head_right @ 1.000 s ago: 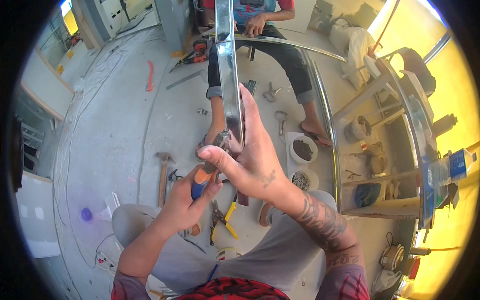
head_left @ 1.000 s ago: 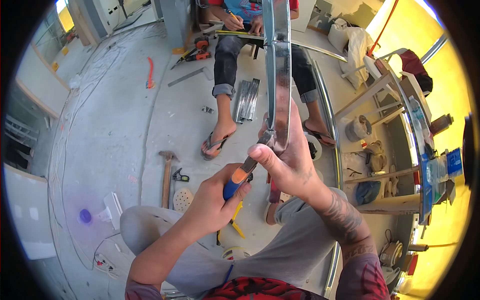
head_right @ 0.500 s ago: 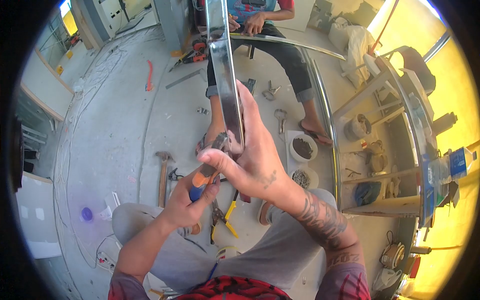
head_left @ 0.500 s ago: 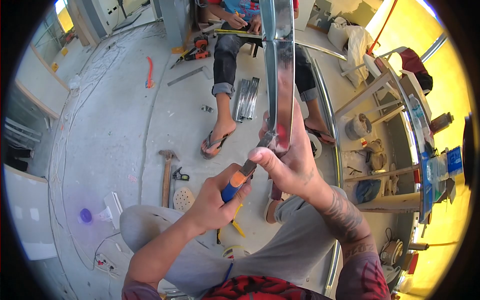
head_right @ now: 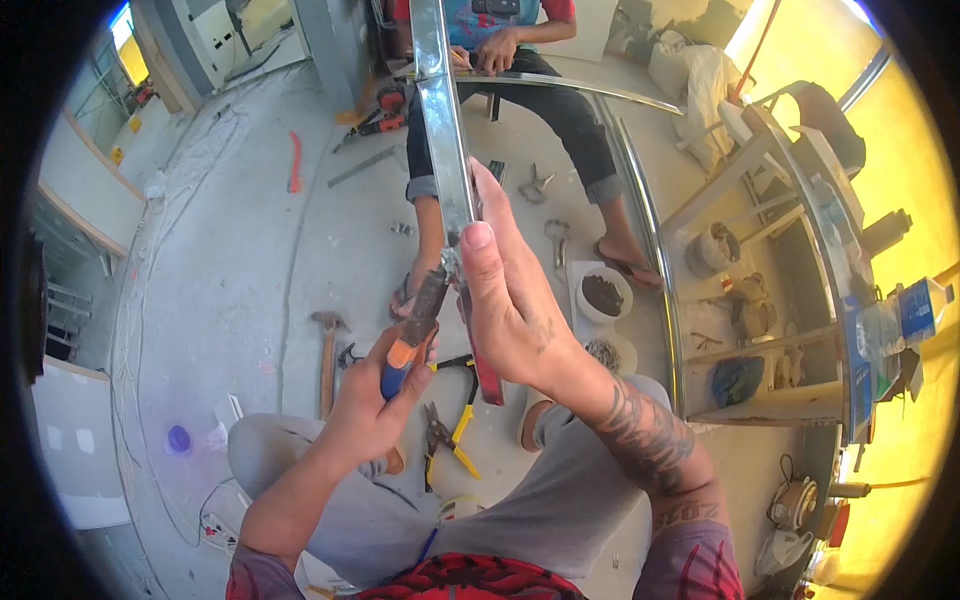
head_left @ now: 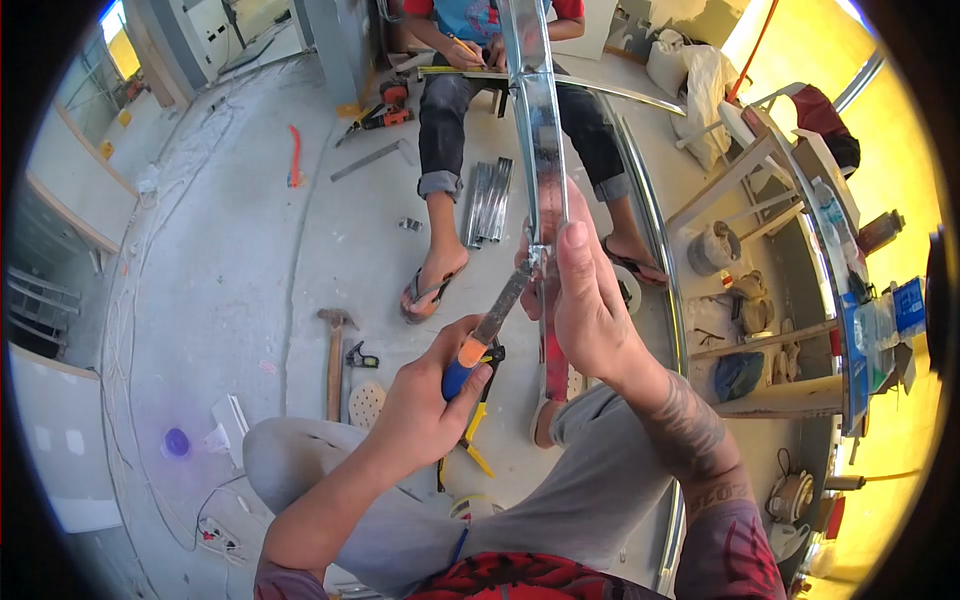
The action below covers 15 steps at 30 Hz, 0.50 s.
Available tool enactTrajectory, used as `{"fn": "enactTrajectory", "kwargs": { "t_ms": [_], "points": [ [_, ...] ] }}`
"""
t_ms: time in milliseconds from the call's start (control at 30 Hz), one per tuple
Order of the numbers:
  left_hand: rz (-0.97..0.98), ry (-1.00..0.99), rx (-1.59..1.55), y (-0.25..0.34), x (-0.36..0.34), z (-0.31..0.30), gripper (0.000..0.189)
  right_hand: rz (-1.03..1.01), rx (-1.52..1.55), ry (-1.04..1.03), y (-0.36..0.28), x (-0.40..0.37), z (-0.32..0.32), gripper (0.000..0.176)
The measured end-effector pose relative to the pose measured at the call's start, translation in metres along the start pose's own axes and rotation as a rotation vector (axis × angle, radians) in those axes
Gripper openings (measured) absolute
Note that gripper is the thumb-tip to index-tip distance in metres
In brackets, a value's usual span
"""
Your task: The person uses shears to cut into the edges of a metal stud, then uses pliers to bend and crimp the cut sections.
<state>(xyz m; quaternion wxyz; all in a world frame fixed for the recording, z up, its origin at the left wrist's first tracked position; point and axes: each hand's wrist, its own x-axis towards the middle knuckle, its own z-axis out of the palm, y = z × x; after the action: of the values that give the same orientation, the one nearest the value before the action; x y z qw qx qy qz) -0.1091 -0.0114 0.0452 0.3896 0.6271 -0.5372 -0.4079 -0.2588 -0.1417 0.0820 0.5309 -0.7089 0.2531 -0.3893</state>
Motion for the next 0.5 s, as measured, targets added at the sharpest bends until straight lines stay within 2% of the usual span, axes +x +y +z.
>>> {"fn": "enactTrajectory", "kwargs": {
  "t_ms": [167,233,367,433,500],
  "points": [
    [0.05,0.016,0.033,-0.003,0.002,0.002,0.035,-0.038,-0.059,0.015,0.003,0.001,0.001,0.076],
    [0.18,0.081,0.102,-0.011,0.003,0.003,0.031,-0.036,-0.116,0.03,0.005,0.0,-0.001,0.075],
    [0.142,0.087,0.08,-0.004,0.003,0.0,0.028,-0.04,-0.144,0.035,0.005,0.001,-0.001,0.074],
    [0.03,0.054,0.108,-0.001,0.003,-0.002,0.025,-0.045,-0.112,0.019,0.0,0.0,-0.001,0.073],
    [0.084,0.067,0.113,-0.004,0.003,0.0,0.027,0.037,-0.064,-0.012,-0.013,-0.002,-0.004,0.068]
  ]
}}
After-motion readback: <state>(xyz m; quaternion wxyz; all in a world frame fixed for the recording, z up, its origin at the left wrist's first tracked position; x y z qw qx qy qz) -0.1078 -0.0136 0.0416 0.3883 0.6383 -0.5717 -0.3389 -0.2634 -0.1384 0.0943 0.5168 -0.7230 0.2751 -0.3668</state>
